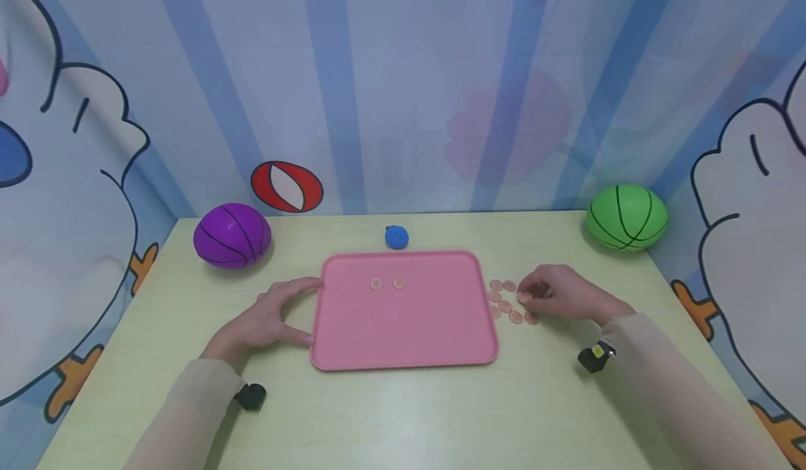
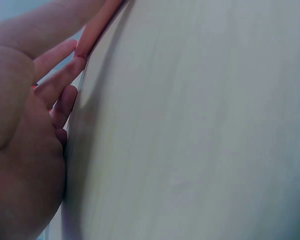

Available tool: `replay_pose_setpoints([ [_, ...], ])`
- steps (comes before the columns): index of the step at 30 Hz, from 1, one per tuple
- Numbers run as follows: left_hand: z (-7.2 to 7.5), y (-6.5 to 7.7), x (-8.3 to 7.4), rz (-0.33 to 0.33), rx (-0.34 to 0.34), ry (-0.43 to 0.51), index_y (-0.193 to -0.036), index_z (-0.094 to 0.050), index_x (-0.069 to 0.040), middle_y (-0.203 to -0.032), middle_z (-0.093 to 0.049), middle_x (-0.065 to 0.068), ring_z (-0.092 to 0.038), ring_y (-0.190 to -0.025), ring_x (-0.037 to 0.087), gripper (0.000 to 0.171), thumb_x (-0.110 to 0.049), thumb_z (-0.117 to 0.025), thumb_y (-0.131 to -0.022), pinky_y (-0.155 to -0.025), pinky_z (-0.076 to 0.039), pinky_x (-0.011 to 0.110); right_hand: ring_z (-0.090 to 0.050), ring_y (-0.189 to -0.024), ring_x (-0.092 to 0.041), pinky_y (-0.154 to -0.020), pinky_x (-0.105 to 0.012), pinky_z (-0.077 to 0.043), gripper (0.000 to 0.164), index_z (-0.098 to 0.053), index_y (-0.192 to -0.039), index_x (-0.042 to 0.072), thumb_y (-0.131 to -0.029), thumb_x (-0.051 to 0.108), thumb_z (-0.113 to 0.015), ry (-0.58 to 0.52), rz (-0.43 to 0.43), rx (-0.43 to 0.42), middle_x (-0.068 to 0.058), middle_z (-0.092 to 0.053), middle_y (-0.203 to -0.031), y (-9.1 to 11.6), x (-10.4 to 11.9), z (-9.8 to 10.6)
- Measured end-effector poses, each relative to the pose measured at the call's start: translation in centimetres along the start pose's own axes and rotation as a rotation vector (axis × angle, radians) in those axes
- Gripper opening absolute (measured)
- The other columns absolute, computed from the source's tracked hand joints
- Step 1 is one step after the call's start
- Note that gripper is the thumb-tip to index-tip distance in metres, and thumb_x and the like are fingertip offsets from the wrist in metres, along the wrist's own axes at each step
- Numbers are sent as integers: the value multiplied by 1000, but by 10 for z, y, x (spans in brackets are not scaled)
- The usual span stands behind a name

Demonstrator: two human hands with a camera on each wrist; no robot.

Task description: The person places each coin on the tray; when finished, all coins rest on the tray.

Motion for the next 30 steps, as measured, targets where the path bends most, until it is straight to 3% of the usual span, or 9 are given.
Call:
replay_pose_setpoints([
  [4, 0, 0, 0, -9, 0, -6, -159, -46, -28, -166, -39, 3, -25, -151, 36, 107, -39, -99, -67, -120, -14, 75, -71, -82, -12, -76, -29, -59, 22, -75, -118, 2, -98, 12, -74, -25, 24, -3, 3, -74, -85, -2, 9, 2],
  [9, 0, 0, 0, -2, -1, 0, -159, -46, -29, -166, -39, 3, -25, -152, 36, 107, -38, -99, -66, -121, -14, 75, -68, -85, -11, -74, -29, -59, 20, -77, -115, 3, -97, 13, -75, 25, 74, -62, 1, -72, -95, -8, 23, 5],
  [13, -1, 0, 1, 18, 3, 13, -159, -46, -31, -167, -38, 1, -23, -153, 35, 108, -39, -99, -65, -121, -13, 75, -69, -82, -13, -67, -29, -58, 16, -77, -112, 6, -98, 14, -74, 3, 76, -62, 1, -71, -95, -16, 30, 2],
  [25, -1, 0, 0, 13, 2, 12, -159, -46, -32, -166, -38, 1, -23, -153, 35, 107, -39, -99, -66, -121, -13, 75, -68, -56, -30, -45, -43, -57, 32, -69, -127, 3, -99, 16, -73, -143, -23, 8, -9, -69, -94, -41, 51, -15],
  [30, -1, -1, 1, 9, 1, 10, -159, -46, -31, -166, -38, 1, -24, -153, 35, 107, -39, -99, -66, -121, -13, 76, -69, -75, -19, -67, -34, -61, 30, -72, -125, 4, -99, 19, -74, -67, 24, -17, -4, -70, -97, -55, 65, -19],
])
Point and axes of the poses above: each hand's wrist, its own y-axis away from the middle knuckle, its own z-axis out of the back of the hand, x = y × z, the point moved 7 cm from there along -y, towards the middle knuckle
